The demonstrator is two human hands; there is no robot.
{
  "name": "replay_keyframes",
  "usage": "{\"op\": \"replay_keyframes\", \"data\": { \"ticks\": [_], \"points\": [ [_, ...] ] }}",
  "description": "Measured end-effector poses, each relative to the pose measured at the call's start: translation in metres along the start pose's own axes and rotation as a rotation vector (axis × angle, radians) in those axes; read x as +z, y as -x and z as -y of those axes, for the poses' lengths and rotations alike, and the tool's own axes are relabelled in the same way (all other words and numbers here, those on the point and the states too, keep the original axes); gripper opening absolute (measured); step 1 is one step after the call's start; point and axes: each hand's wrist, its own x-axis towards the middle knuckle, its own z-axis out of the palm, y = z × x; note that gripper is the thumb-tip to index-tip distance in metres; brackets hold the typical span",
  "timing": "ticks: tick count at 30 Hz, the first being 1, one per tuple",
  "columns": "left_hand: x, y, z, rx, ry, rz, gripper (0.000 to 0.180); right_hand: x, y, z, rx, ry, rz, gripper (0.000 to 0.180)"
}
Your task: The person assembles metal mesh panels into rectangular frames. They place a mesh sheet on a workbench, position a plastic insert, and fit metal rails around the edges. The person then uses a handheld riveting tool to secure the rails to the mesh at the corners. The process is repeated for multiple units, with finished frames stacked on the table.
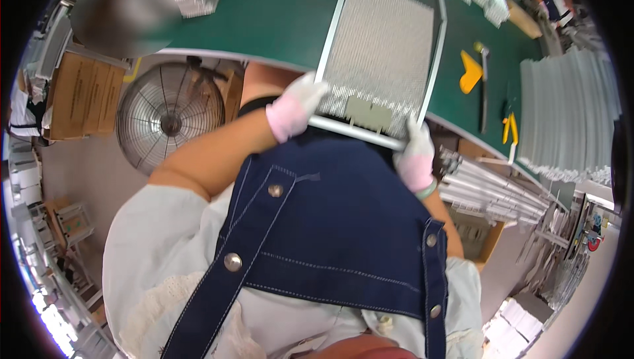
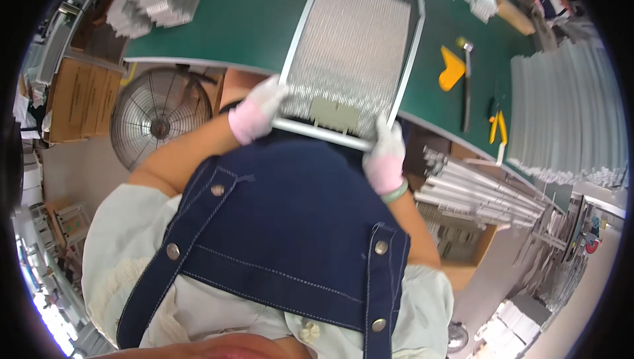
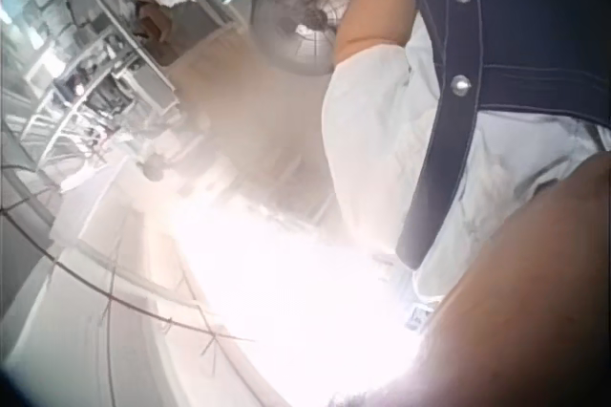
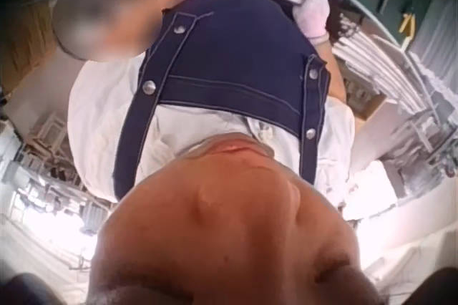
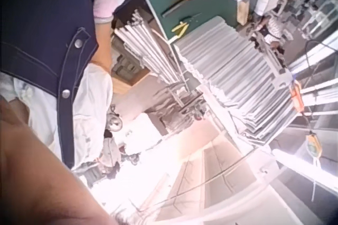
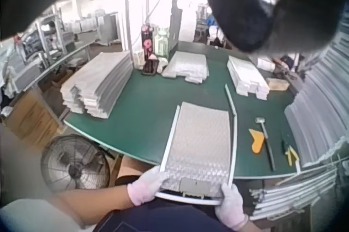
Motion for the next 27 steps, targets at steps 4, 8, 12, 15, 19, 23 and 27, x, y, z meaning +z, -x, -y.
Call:
{"op": "replay_keyframes", "data": {
  "ticks": [4, 8, 12, 15, 19, 23, 27],
  "points": [
    [0.006, -0.006, -0.004, -0.272, 0.431, 0.007, 0.033, 0.013, 0.003, -0.003, 0.366, -0.414, 0.015, 0.04],
    [0.01, -0.001, -0.007, -0.274, 0.475, -0.056, 0.035, 0.006, -0.016, 0.011, 0.954, -1.351, -0.107, 0.03],
    [-0.003, -0.014, 0.002, -0.288, 0.414, 0.116, 0.032, 0.002, -0.013, 0.011, 0.894, -1.454, -0.032, 0.022],
    [-0.007, -0.012, -0.002, -0.258, 0.489, 0.235, 0.033, -0.006, -0.028, 0.023, 1.116, -1.576, -0.076, 0.021],
    [0.005, -0.001, -0.015, -0.331, 0.472, 0.056, 0.035, -0.002, -0.022, 0.021, 1.087, -1.477, -0.101, 0.022],
    [0.007, -0.006, -0.004, -0.27, 0.387, 0.056, 0.033, -0.007, -0.025, 0.029, 1.103, -1.509, -0.062, 0.023],
    [-0.005, -0.018, 0.013, -0.302, 0.562, 0.079, 0.027, -0.01, -0.019, 0.018, 1.077, -1.66, 0.076, 0.023]
  ]
}}
